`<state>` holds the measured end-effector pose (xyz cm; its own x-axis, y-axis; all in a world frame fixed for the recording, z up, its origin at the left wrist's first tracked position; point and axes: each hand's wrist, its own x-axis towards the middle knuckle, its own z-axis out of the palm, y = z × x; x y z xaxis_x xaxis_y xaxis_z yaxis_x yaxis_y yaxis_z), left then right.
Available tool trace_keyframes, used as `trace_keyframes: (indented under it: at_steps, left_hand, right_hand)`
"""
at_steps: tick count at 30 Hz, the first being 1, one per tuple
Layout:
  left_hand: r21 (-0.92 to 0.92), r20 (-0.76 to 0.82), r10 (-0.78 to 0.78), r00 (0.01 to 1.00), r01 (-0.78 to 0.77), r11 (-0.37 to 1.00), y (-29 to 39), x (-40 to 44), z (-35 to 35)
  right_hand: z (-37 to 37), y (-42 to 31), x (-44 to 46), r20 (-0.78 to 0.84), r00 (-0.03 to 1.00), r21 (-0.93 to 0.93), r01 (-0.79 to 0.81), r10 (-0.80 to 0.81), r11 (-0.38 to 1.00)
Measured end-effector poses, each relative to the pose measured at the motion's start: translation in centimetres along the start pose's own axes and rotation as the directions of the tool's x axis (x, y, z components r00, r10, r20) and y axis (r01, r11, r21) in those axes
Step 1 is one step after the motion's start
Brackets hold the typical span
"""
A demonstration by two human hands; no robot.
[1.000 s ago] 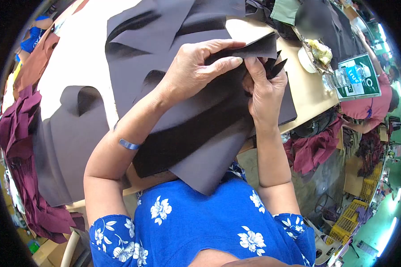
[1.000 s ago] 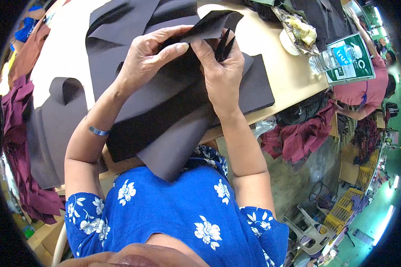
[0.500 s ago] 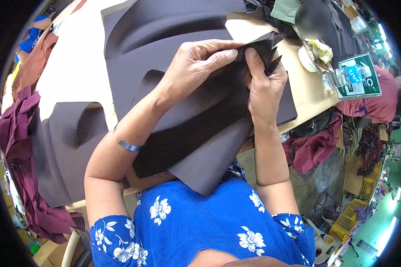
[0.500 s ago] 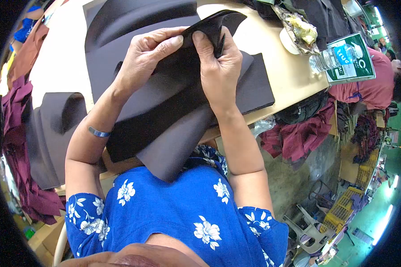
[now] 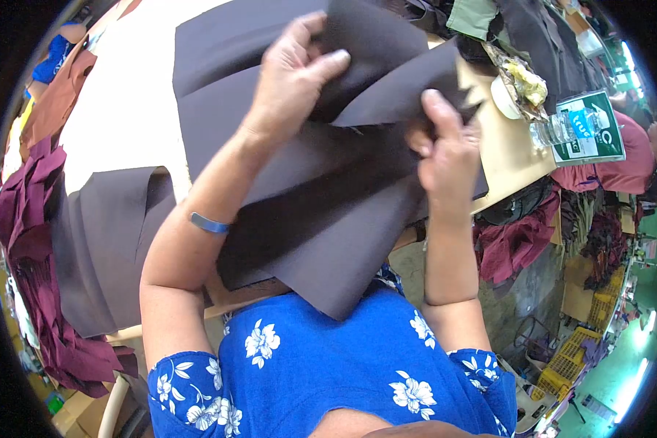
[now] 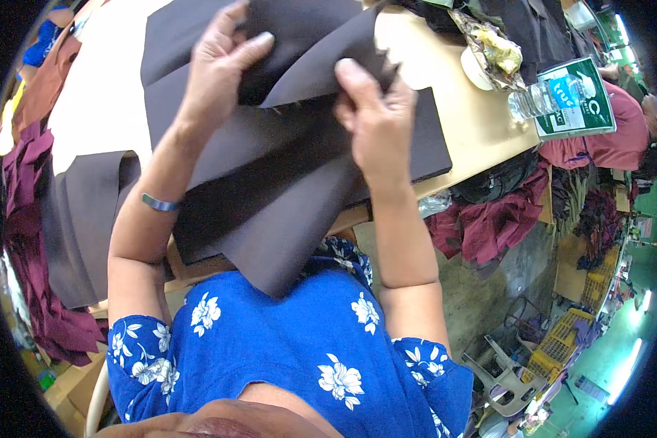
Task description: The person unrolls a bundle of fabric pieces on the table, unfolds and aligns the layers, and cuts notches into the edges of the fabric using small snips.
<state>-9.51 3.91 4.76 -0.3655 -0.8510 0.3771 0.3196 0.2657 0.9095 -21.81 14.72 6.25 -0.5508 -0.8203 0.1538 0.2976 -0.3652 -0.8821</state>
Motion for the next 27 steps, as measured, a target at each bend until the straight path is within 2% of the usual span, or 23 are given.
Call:
trace_keyframes:
  at_steps: [2,3,5,6,7,8,9,12,13,17,23,26,27]
  left_hand:
    - [0.048,0.001,0.024,1.000,-0.024,0.999,1.5,1.4,-3.0]
    - [0.083,-0.079,0.174,0.982,-0.167,0.982,3.7,1.4,-2.8]
    - [0.115,-0.077,0.262,0.962,-0.252,0.961,7.1,2.1,-4.4]
    - [0.108,-0.001,0.197,0.980,-0.196,0.975,7.7,2.7,-6.7]
    - [0.090,-0.009,0.216,0.976,-0.215,0.973,7.4,3.2,-8.5]
    - [0.072,-0.016,0.236,0.972,-0.235,0.969,7.0,3.6,-9.8]
    - [0.115,0.019,0.246,0.969,-0.247,0.962,6.7,4.0,-11.0]
    - [0.404,0.053,0.254,0.966,-0.253,0.879,5.5,4.8,-14.1]
    - [0.532,-0.004,0.291,0.957,-0.245,0.811,5.5,4.6,-13.8]
    - [0.524,-0.130,0.184,0.974,-0.090,0.847,4.2,4.4,-14.3]
    - [0.492,-0.120,0.146,0.982,-0.069,0.868,3.7,4.6,-15.4]
    - [0.276,-0.110,0.074,0.991,-0.041,0.960,4.4,4.0,-14.2]
    - [0.388,-0.068,0.133,0.989,-0.097,0.917,4.8,3.8,-13.6]
  right_hand:
    - [-2.9,-1.6,0.6,-0.129,0.990,-0.163,0.028,-0.049,0.986]
    - [-4.7,-2.6,0.9,-0.193,0.976,-0.280,0.041,-0.098,0.959]
    - [-5.9,-5.1,1.8,-0.335,0.923,-0.225,0.117,-0.190,0.967]
    - [-6.7,-6.4,2.1,-0.284,0.934,-0.211,0.161,-0.218,0.964]
    - [-8.7,-7.3,2.7,-0.253,0.949,-0.142,0.156,-0.188,0.978]
    - [-10.5,-8.3,3.3,-0.274,0.955,-0.098,0.086,-0.110,0.991]
    - [-10.7,-8.8,3.3,-0.278,0.954,-0.091,0.090,-0.112,0.992]
    - [-11.4,-9.7,3.6,-0.251,0.949,-0.172,0.150,-0.190,0.974]
    - [-12.2,-10.0,4.0,-0.243,0.951,-0.187,0.147,-0.191,0.971]
    - [-13.4,-10.1,5.2,-0.241,0.932,-0.214,0.221,-0.271,0.952]
    - [-16.5,-10.5,6.4,-0.273,0.936,-0.225,0.164,-0.224,0.960]
    - [-16.5,-10.6,6.9,-0.227,0.949,-0.193,0.177,-0.219,0.965]
    - [-16.3,-10.6,7.0,-0.264,0.933,-0.235,0.185,-0.246,0.954]
